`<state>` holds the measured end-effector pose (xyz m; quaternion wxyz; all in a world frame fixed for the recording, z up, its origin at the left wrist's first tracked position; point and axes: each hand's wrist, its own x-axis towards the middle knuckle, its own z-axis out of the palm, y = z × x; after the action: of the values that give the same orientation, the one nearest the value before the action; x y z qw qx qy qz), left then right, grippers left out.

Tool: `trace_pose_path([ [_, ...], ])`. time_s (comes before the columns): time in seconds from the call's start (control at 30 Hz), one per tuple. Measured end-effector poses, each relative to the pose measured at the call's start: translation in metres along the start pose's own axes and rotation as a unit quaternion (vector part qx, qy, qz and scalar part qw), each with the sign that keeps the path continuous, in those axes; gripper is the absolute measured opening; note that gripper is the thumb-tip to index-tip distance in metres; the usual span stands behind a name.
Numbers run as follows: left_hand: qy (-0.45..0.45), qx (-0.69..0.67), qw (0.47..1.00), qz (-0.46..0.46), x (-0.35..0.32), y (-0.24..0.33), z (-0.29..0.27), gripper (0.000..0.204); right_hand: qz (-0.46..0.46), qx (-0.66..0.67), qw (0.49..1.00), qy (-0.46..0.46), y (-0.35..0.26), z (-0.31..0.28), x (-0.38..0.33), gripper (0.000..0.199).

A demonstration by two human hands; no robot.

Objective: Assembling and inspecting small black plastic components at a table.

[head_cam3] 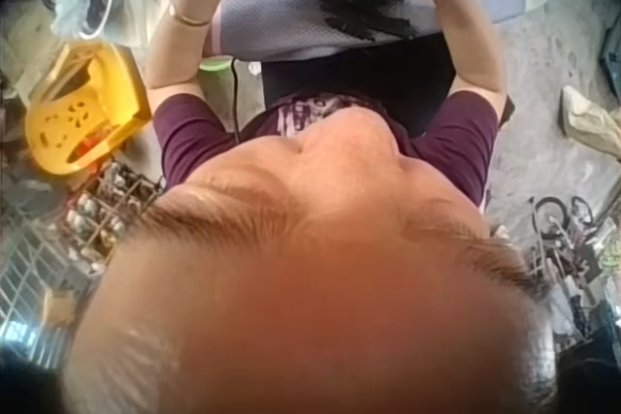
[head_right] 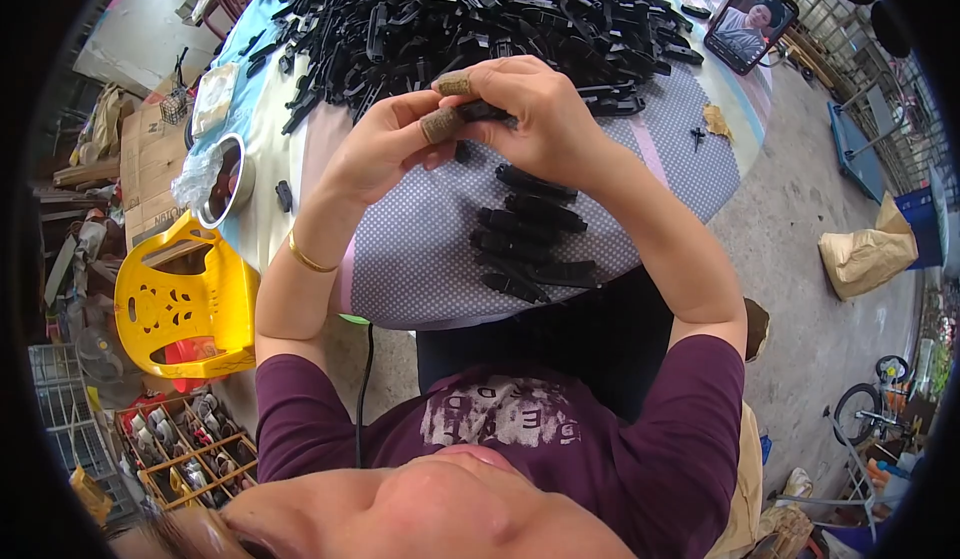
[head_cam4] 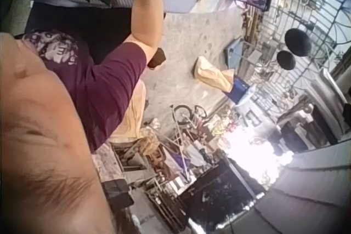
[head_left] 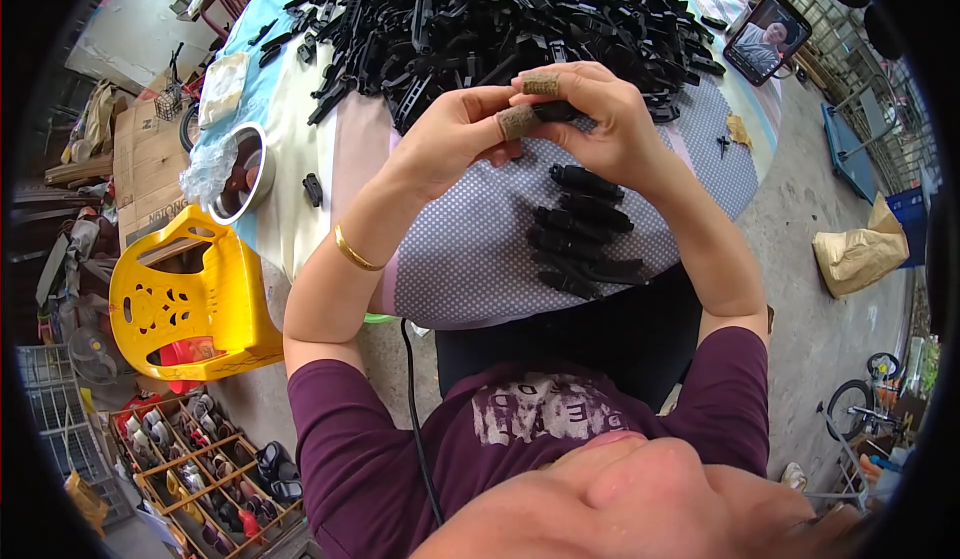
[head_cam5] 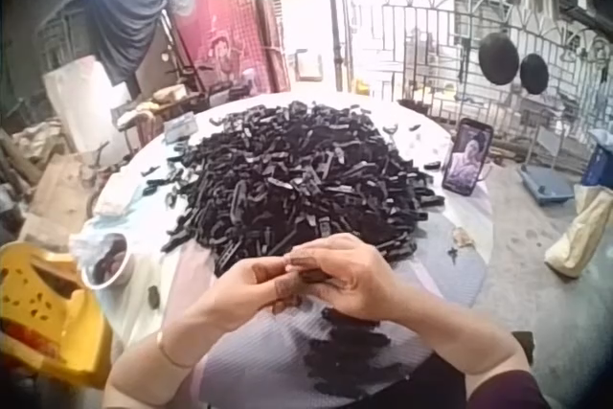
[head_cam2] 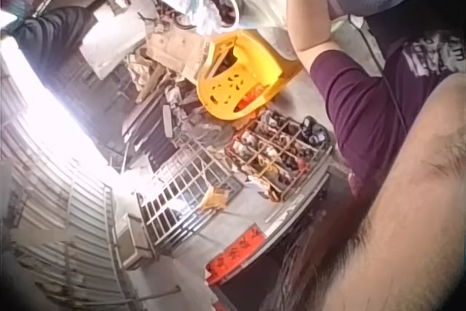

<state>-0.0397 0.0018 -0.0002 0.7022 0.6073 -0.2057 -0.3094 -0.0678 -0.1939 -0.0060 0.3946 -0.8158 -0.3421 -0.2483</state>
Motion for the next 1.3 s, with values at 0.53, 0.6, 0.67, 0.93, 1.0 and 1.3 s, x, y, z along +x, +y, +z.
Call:
trace_pose_path([
  [0.53, 0.112, 0.365, 0.901, 0.206, -0.007, 0.007, 0.016, 0.035, 0.092, 0.084, 0.989, -0.084, 0.002, -0.019, 0.002, 0.043],
  [0.6, 0.117, 0.395, 0.888, 0.205, -0.009, 0.009, 0.017, 0.035, 0.096, 0.076, 0.989, -0.081, -0.001, -0.020, 0.002, 0.041],
  [0.67, 0.119, 0.406, 0.880, 0.215, -0.009, 0.010, 0.018, 0.034, 0.099, 0.067, 0.990, -0.077, -0.004, -0.021, 0.001, 0.039],
  [0.93, 0.125, 0.339, 0.910, 0.206, -0.011, 0.014, 0.018, 0.038, 0.038, 0.044, 0.998, -0.035, -0.004, -0.019, 0.000, 0.034],
  [1.0, 0.138, 0.330, 0.910, 0.210, -0.011, 0.016, 0.017, 0.038, 0.089, 0.140, 0.985, -0.047, 0.003, -0.020, -0.002, 0.033],
  [1.3, -0.167, 0.488, 0.809, 0.284, -0.022, 0.010, 0.021, 0.037, 0.030, 0.034, 0.994, -0.097, 0.006, 0.007, 0.002, 0.021],
])
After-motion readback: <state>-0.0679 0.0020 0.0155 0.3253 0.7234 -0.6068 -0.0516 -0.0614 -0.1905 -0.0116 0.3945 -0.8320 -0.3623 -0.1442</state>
